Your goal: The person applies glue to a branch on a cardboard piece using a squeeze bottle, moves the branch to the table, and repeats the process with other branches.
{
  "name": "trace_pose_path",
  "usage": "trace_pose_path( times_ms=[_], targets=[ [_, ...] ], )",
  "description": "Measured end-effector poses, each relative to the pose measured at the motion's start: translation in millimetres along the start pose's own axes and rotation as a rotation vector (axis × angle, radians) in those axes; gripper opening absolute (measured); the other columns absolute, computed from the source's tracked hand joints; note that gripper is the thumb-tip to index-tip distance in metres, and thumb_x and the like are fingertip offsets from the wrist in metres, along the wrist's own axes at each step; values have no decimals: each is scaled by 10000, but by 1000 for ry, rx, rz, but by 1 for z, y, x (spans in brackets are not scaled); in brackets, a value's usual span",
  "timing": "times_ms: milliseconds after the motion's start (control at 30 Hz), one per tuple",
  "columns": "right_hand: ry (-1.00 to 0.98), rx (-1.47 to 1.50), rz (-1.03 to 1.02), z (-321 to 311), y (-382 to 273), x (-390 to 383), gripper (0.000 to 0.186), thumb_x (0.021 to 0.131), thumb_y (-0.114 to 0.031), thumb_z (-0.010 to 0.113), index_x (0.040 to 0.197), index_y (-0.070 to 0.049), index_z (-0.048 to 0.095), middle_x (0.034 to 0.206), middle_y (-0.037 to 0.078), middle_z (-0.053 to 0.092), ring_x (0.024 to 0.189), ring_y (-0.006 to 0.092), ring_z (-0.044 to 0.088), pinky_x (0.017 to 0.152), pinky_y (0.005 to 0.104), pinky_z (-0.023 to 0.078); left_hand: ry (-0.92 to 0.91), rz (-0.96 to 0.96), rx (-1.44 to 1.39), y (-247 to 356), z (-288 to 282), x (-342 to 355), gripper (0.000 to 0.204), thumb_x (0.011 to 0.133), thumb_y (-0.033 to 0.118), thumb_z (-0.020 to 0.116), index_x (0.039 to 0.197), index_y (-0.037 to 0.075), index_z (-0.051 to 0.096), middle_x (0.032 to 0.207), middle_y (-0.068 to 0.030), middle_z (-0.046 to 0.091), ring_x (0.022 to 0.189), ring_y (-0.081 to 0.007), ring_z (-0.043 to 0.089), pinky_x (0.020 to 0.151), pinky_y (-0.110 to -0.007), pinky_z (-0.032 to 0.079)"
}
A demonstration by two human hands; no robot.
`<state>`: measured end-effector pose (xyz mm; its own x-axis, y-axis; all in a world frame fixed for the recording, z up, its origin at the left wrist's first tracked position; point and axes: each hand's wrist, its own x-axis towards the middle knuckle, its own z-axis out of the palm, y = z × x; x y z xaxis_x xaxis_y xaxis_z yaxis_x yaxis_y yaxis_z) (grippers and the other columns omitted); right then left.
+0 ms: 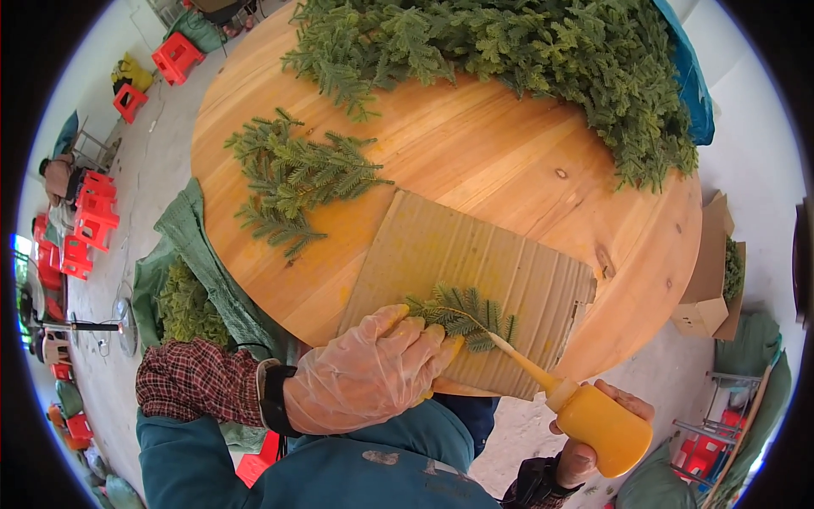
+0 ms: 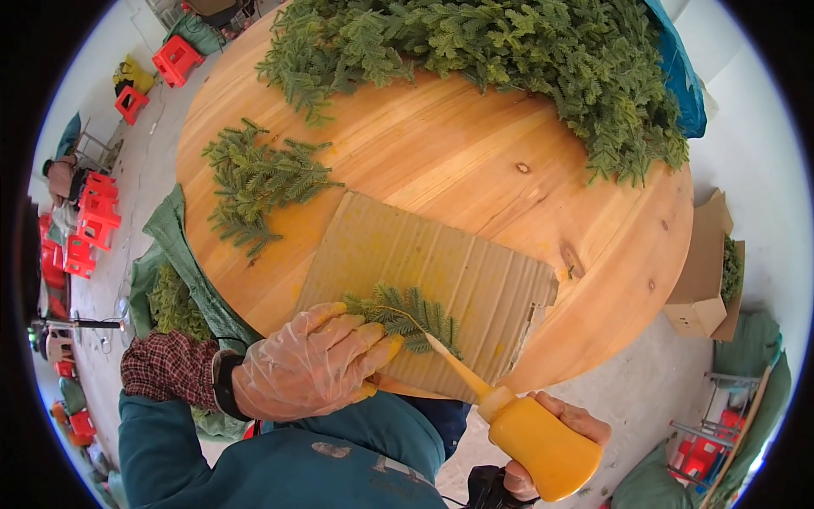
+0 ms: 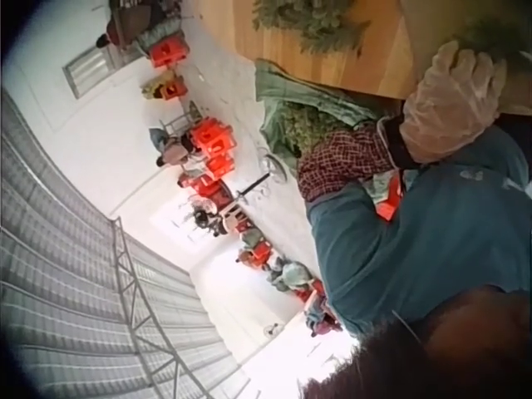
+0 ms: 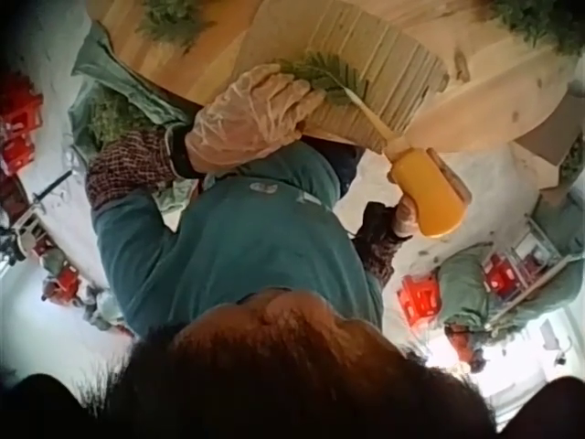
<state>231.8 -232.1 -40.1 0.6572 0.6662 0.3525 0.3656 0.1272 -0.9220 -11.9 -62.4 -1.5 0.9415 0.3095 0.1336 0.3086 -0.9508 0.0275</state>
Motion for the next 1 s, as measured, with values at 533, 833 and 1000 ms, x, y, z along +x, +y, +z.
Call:
trace_pose_path(
  times_ms=[533,833,1000],
  targets=[
    [93,64,165,-16,-18,-10,970,609,-617,809,1219,-15,355,1115,175,557,849,274,661,466,281,587,-81,4,-26,-1,-4,0,637,725,364,717,1242,29,556,1146,-116,572,1016,-263,568,975,-430,396],
    [59,-20,90,-32,-10,-15,952,645,-636,780,1210,14,374,1115,178,550,842,263,663,437,252,558,-90,1,-29,0,-11,4,521,762,315,680,1195,42,582,1118,-100,589,994,-246,574,957,-419,405],
    [176,154,78,-30,-1,-10,840,744,-599,726,1204,28,411,1128,195,563,779,225,649,543,251,537,-92,-46,-150,-9,-22,0,587,736,335,715,1238,74,559,1125,-97,572,996,-252,565,938,-419,402]
  ],
)
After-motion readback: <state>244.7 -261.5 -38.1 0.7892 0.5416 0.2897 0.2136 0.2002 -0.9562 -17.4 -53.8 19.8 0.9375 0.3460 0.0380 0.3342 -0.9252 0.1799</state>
